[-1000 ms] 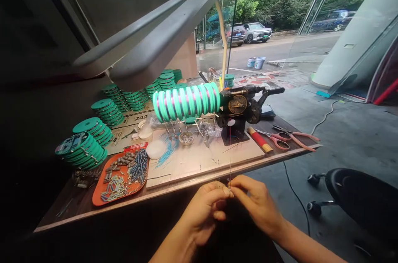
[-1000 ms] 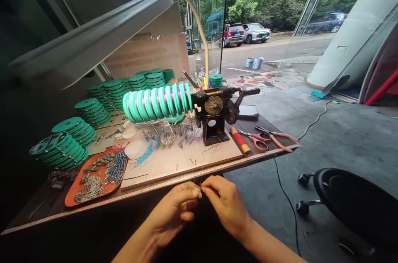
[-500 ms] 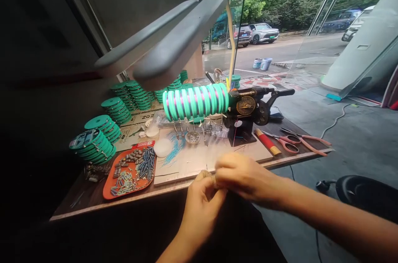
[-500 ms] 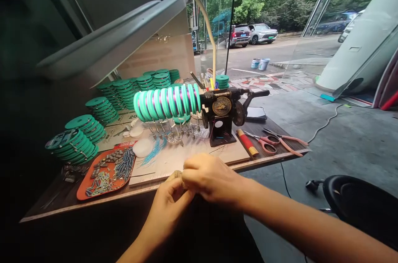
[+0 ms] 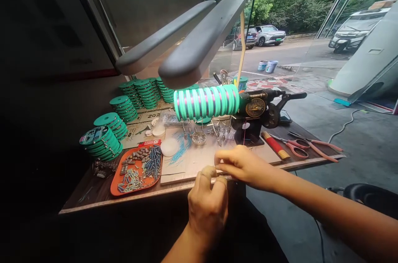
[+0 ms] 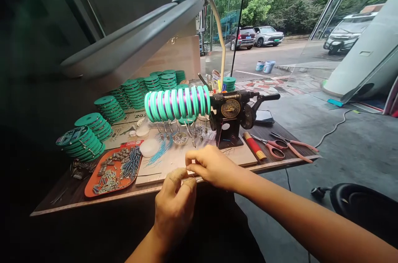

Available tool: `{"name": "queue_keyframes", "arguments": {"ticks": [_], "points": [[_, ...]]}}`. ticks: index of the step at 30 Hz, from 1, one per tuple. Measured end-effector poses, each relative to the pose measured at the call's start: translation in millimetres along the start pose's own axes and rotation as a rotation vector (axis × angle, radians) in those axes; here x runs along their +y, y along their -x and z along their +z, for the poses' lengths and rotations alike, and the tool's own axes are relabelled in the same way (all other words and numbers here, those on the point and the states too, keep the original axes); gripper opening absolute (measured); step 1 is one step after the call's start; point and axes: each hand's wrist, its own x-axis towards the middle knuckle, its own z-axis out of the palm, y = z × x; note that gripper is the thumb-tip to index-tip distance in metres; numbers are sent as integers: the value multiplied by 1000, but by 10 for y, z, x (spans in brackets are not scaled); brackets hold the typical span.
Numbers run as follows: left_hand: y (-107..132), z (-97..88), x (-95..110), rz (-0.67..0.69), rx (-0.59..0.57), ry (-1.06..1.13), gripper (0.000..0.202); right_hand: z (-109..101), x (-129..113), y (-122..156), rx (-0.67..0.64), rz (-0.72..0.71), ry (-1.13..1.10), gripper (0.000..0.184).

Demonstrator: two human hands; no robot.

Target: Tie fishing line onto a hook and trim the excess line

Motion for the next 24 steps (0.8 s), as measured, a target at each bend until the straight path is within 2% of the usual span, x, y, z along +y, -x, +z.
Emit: {"name": "queue_keyframes", "arguments": {"ticks": [2, 5, 7, 8, 10, 12, 14, 16, 18, 21, 22, 24], "points": [[6, 5, -22, 43, -14, 10, 20, -8, 0, -48, -4, 34, -25, 15], [-6, -8, -29, 66, -116, 87, 19, -12, -5, -62, -12, 48, -56, 15], [-15, -12, -16, 1, -178, 191, 15, -20, -12, 5, 23, 43, -60, 13], [-20, -10, -7, -87, -201, 286, 13, -24, -14, 66, 68, 25, -51, 12], [-32, 3, 8, -389, -249, 560, 8, -21, -8, 233, 232, -74, 27, 13], [-47, 20, 15, -748, -295, 848, 6, 16, 10, 426, 410, -242, 182, 17], [-62, 36, 17, -994, -328, 1054, 9, 95, 35, 588, 477, -402, 352, 21], [-73, 46, 23, -1085, -361, 1177, 13, 204, 54, 685, 428, -496, 457, 21], [-77, 50, 35, -1105, -388, 1250, 16, 315, 68, 720, 413, -543, 496, 19], [-73, 48, 59, -1140, -374, 1293, 19, 446, 86, 721, 467, -487, 373, 16], [-69, 48, 65, -1149, -364, 1297, 20, 479, 90, 725, 472, -416, 259, 15], [-60, 52, 70, -1137, -374, 1285, 19, 538, 87, 748, 431, -185, -51, 14]]}}
